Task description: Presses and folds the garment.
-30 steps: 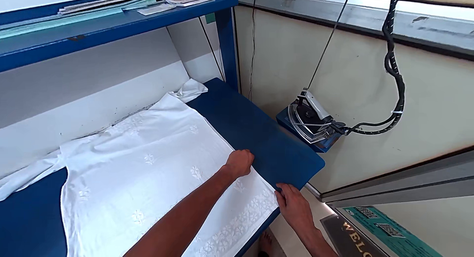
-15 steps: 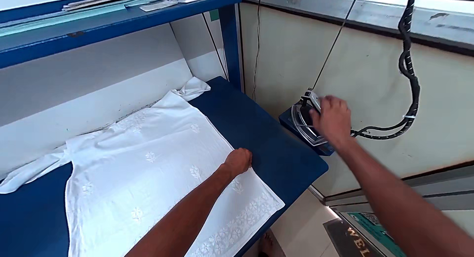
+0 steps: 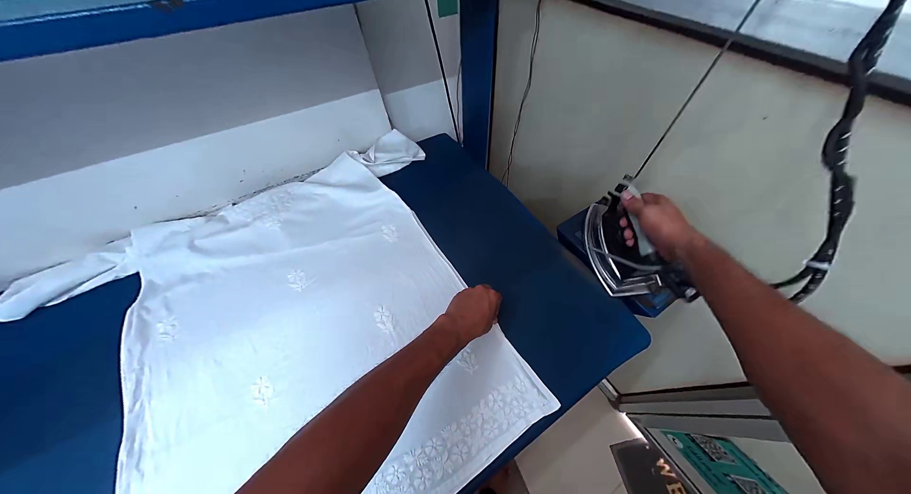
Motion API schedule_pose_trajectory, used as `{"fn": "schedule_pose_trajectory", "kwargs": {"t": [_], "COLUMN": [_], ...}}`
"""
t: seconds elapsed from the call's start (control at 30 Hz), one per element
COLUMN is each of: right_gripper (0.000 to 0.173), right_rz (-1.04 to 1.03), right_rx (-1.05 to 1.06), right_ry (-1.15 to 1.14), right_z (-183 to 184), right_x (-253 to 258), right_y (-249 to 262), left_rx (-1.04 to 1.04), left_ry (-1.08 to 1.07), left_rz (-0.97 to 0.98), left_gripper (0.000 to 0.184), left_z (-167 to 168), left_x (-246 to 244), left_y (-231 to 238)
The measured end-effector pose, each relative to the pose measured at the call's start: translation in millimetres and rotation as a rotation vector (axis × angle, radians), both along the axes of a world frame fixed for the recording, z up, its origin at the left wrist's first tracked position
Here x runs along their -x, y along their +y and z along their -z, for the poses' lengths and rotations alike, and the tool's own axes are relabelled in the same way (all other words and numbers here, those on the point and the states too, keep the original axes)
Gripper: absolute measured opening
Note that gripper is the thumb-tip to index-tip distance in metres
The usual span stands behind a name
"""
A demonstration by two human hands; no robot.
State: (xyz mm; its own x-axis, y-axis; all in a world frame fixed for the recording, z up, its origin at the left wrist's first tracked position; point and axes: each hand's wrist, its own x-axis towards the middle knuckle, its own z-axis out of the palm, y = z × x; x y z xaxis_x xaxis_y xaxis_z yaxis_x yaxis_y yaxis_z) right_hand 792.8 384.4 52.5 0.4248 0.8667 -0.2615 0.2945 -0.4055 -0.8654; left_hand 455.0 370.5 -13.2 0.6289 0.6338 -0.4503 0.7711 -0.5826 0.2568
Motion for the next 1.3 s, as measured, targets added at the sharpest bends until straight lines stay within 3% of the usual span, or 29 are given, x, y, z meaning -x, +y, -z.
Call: {"fn": "schedule_pose_trajectory", "kwargs": {"t": [0.13, 0.23, 0.37, 0.47, 0.63, 1.1, 1.3], "right_gripper": [0.046, 0.047, 0.055, 0.064, 0.064, 0.062, 0.062], "right_rz": [-0.174, -0.224, -0.418, -0.441, -0.385, -0.447, -0.456], "right_rx": [0.005, 0.092, 0.329, 0.388, 0.417, 0.392, 0.386], "right_ry": [-0.238, -0.231, -0.245, -0.335, -0.316, -0.330, -0.335], "right_z": [-47, -71, -47, -14, -10, -6, -5], "right_x": [68, 112, 171, 192, 201, 214, 220], "right_y": [-66, -136, -202, -228, -220, -155, -137], "left_rx": [-0.043, -0.040, -0.032, -0.020, 0.013, 0.166, -0.021], "left_ry": [-0.014, -0.025, -0.040, -0.032, -0.067, -0.069, 0.125], "left_rz": [-0.028, -0.012, 0.069, 0.184, 0.383, 0.649, 0.698], "left_gripper": [0.033, 0.034, 0.031, 0.031, 0.027, 0.033, 0.023], "left_z": [-2, 0, -4, -1, 1, -6, -23], "left_x": [8, 9, 14, 12, 12, 20, 37], "left_y": [2, 3, 7, 17, 45, 91, 141]}}
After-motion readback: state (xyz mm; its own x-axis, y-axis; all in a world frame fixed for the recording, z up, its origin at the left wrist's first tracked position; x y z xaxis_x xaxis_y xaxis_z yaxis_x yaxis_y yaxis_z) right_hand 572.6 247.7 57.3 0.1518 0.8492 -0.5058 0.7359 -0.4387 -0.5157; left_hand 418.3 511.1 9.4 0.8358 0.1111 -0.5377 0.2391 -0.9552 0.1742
